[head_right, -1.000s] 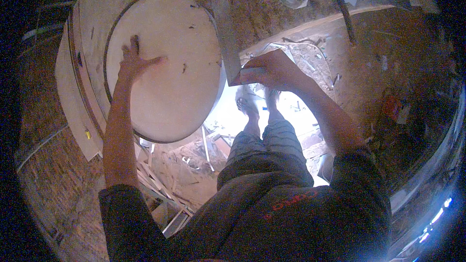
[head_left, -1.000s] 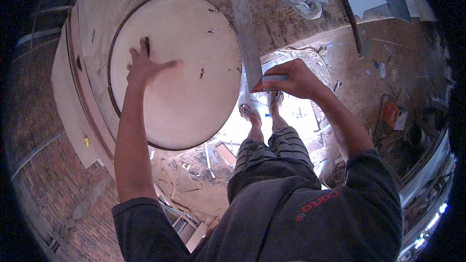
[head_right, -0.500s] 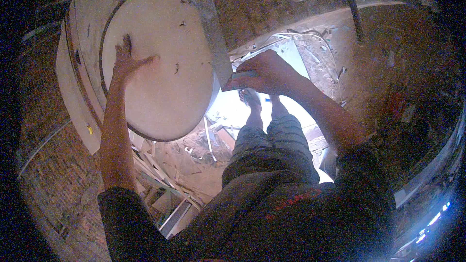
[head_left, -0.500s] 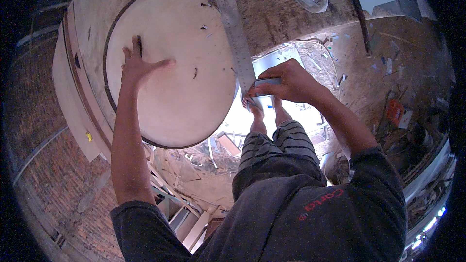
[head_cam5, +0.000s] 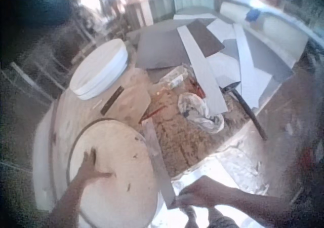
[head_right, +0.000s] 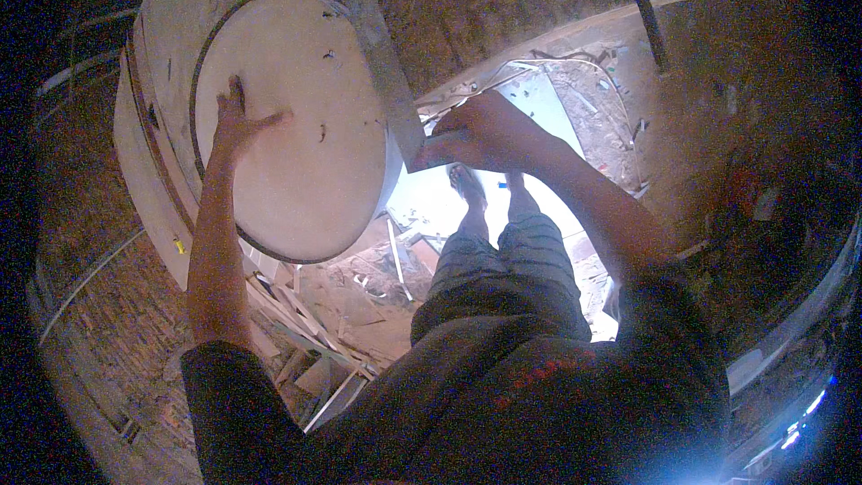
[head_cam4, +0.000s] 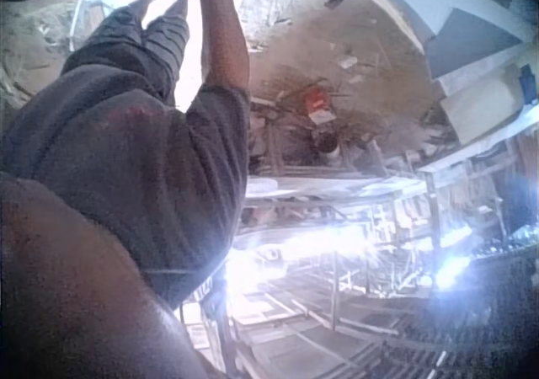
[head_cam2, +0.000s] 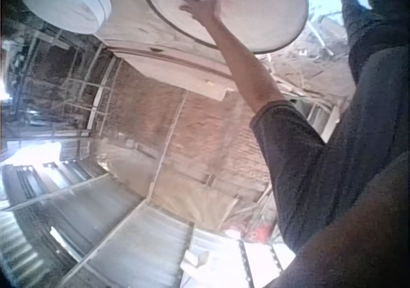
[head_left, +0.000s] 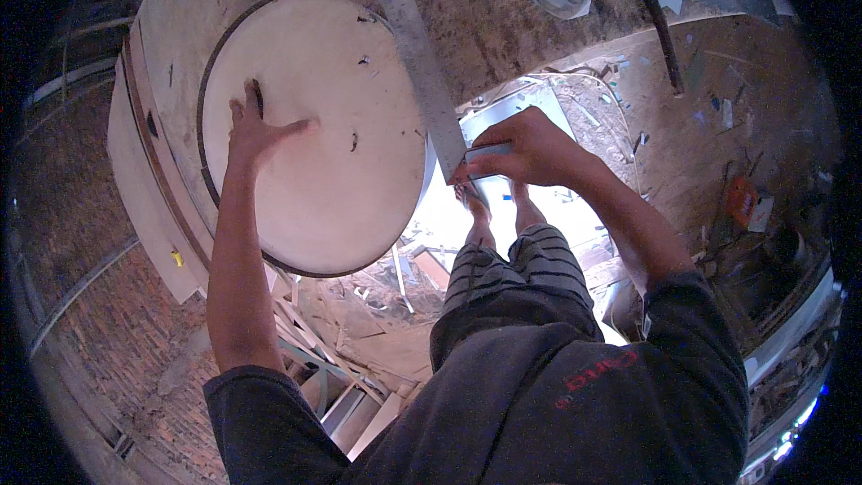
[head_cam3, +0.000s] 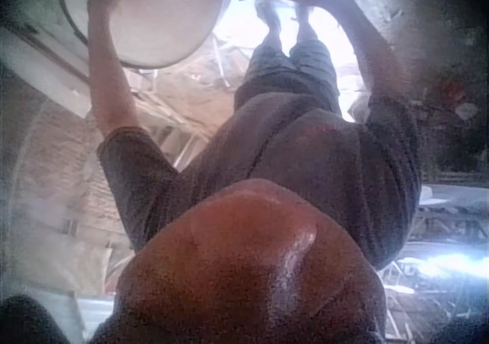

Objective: The person uses a template and pencil to mark a curved line on a circular wooden disc, then uses a hammer and a curved metal tool to cut along the marked line, removing a strip of wood to shape the disc.

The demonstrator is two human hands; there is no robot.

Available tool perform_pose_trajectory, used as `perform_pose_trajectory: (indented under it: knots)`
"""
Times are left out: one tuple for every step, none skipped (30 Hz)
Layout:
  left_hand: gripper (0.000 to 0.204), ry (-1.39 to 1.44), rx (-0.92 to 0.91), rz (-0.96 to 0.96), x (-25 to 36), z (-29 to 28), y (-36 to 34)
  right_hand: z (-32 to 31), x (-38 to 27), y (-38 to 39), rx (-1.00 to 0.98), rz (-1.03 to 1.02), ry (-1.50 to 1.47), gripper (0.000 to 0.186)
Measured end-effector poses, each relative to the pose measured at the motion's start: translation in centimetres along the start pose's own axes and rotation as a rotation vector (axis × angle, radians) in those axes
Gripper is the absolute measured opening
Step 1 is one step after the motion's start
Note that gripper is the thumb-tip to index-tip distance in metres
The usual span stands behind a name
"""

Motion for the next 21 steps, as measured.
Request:
perform_pose_trajectory:
  knots:
    - [0.164,0.009,0.0,0.004,0.2,-0.2,0.0,0.1,0.0,-0.3,-0.001,-0.028,0.001,0.046]
    - [0.164,0.024,-0.01,0.001,1.0,-0.6,0.0,0.3,-0.3,-0.4,-0.003,-0.053,0.002,0.046]
    - [0.164,0.039,-0.019,-0.003,1.6,-1.0,0.1,0.1,-0.5,-0.3,-0.027,0.044,-0.038,0.048]
    - [0.165,0.035,-0.018,-0.003,1.3,-0.9,0.3,0.3,-0.5,-0.2,-0.009,0.025,-0.01,0.048]
    - [0.165,0.032,-0.018,-0.003,1.0,-0.8,0.4,0.4,-0.4,0.0,0.01,0.006,0.017,0.048]
    - [0.166,0.028,-0.017,-0.002,0.7,-0.8,0.5,0.6,-0.4,0.1,0.029,-0.013,0.045,0.048]
    - [0.167,0.013,-0.017,0.002,1.0,-0.9,0.3,0.9,-0.3,0.1,0.036,-0.02,0.025,0.05]
    - [0.167,-0.002,-0.018,0.006,1.3,-1.0,0.2,1.2,-0.1,0.0,0.044,-0.027,0.005,0.052]
    - [0.168,-0.016,-0.018,0.01,1.6,-1.1,0.1,1.6,0.0,-0.1,0.052,-0.034,-0.015,0.054]
    - [0.168,-0.014,-0.024,-0.003,1.7,-1.0,0.2,1.6,-0.5,0.0,0.059,-0.044,-0.031,0.056]
    - [0.168,-0.011,-0.031,-0.015,1.8,-1.1,0.2,1.6,-0.9,0.3,0.045,-0.012,-0.085,0.055]
    - [0.169,-0.008,-0.037,-0.027,1.8,-1.1,0.3,1.3,-1.4,0.5,0.029,0.022,-0.008,0.053]
    - [0.169,-0.005,-0.033,-0.018,1.8,-1.0,0.4,1.2,-1.6,0.7,0.011,0.057,0.065,0.05]
    - [0.169,-0.002,-0.03,-0.01,1.8,-1.0,0.5,1.2,-1.6,1.0,-0.006,0.092,0.138,0.047]
    - [0.169,0.001,-0.026,-0.001,1.7,-1.1,0.6,0.9,-1.1,1.5,-0.004,0.063,0.177,0.04]
    - [0.169,-0.01,-0.014,0.003,1.8,-1.0,0.5,1.4,-1.0,1.6,0.006,0.064,0.083,0.04]
    - [0.168,-0.021,-0.001,0.006,1.8,-1.0,0.3,2.2,-0.8,1.5,0.016,0.065,-0.011,0.04]
    - [0.168,-0.031,0.011,0.01,1.9,-0.9,0.2,2.9,-0.8,1.5,0.026,0.066,-0.105,0.04]
    - [0.168,-0.023,0.003,0.006,1.7,-1.0,0.3,3.2,-1.6,1.3,0.026,0.085,-0.104,0.041]
    - [0.167,-0.014,-0.005,0.001,1.7,-1.0,0.4,2.9,-2.1,1.4,0.009,0.085,-0.048,0.041]
    - [0.167,-0.005,-0.013,-0.004,1.6,-1.0,0.5,2.3,-2.5,1.7,-0.009,0.086,0.007,0.04]
Point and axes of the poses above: each hand's wrist, its own y-axis away from the middle knuckle, its own z-axis out of the palm, x = y × z, the point moved 2 cm from there along -y, towards the middle knuckle, and after that the axes turned 11 degrees about z, right-handed, at the moved point
